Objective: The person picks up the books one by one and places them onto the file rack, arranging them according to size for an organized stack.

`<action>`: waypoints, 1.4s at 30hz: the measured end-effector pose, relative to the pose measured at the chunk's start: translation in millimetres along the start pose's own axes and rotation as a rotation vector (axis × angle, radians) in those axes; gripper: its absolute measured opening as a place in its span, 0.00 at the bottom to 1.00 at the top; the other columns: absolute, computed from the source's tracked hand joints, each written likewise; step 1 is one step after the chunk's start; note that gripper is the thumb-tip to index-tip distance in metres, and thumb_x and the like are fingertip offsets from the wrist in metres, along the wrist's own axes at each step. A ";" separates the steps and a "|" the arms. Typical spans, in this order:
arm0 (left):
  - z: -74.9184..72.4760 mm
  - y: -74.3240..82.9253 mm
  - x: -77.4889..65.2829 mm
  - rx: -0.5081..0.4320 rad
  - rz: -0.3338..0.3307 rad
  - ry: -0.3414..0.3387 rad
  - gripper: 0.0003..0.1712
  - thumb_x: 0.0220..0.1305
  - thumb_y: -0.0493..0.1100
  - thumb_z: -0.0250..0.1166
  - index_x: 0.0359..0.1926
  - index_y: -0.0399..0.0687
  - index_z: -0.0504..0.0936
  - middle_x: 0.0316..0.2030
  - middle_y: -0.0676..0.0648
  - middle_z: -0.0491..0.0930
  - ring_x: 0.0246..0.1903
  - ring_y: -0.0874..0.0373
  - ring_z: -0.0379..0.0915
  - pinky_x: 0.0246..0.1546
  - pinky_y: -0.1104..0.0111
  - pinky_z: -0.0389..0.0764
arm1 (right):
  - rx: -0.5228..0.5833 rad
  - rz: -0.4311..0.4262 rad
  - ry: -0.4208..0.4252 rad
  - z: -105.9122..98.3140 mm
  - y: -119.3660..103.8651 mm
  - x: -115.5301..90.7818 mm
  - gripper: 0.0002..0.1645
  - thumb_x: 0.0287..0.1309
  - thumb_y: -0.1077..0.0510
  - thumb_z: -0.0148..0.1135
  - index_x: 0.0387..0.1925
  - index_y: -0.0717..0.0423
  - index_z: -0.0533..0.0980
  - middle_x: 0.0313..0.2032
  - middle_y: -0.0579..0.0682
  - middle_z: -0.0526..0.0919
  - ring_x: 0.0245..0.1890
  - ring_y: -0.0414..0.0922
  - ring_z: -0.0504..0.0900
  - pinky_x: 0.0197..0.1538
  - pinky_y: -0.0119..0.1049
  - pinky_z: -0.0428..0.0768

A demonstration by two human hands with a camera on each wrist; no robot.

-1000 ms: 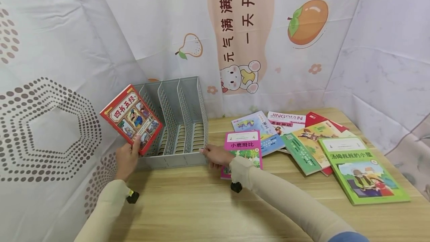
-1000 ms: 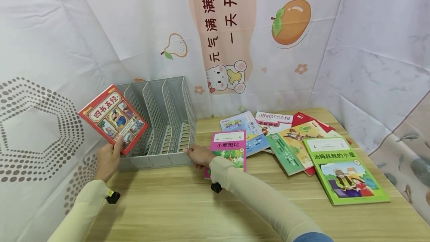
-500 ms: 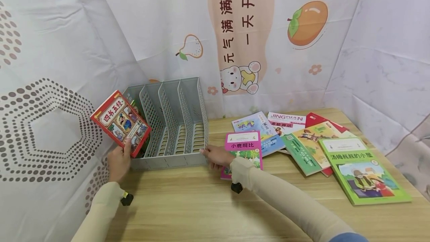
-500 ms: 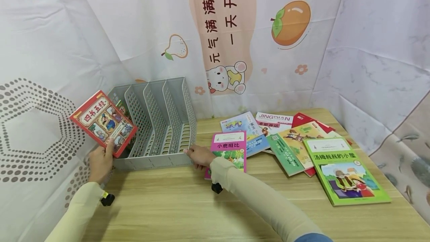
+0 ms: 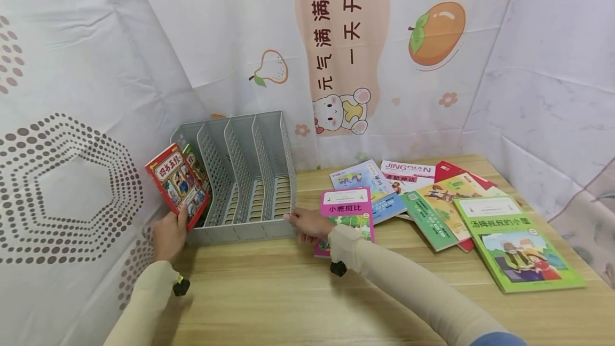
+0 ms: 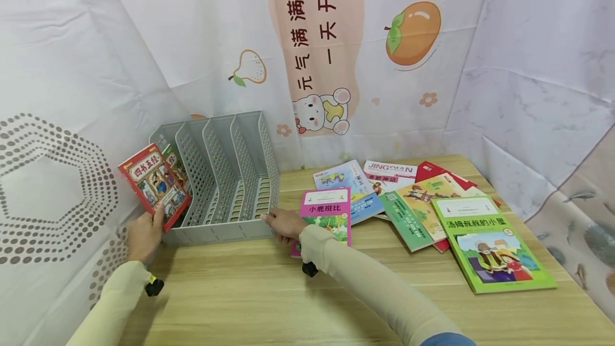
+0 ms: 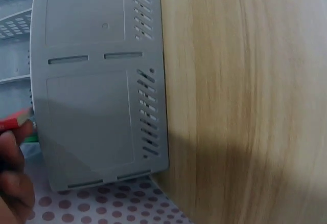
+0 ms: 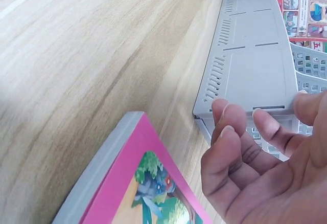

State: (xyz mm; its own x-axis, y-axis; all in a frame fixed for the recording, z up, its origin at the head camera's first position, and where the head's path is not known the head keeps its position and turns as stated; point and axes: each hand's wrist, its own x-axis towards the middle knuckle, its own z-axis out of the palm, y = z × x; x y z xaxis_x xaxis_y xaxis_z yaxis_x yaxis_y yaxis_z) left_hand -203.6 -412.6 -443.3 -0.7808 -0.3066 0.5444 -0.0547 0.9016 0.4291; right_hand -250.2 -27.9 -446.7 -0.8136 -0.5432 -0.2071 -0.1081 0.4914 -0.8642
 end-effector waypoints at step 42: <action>17.4 6.7 48.5 -0.108 -0.239 -0.358 0.29 0.80 0.51 0.48 0.53 0.24 0.77 0.42 0.25 0.81 0.42 0.32 0.80 0.46 0.43 0.75 | -0.068 0.015 0.009 1.7 3.2 7.2 0.20 0.79 0.40 0.47 0.48 0.49 0.76 0.30 0.63 0.84 0.23 0.53 0.80 0.26 0.43 0.78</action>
State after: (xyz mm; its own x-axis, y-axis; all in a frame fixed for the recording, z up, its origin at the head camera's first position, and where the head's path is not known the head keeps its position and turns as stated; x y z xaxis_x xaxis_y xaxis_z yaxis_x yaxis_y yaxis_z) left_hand -252.7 -416.1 -426.6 -0.9216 -0.3600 0.1449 -0.2091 0.7752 0.5961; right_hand -255.4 -31.4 -451.7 -0.8204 -0.5297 -0.2154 -0.1341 0.5444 -0.8280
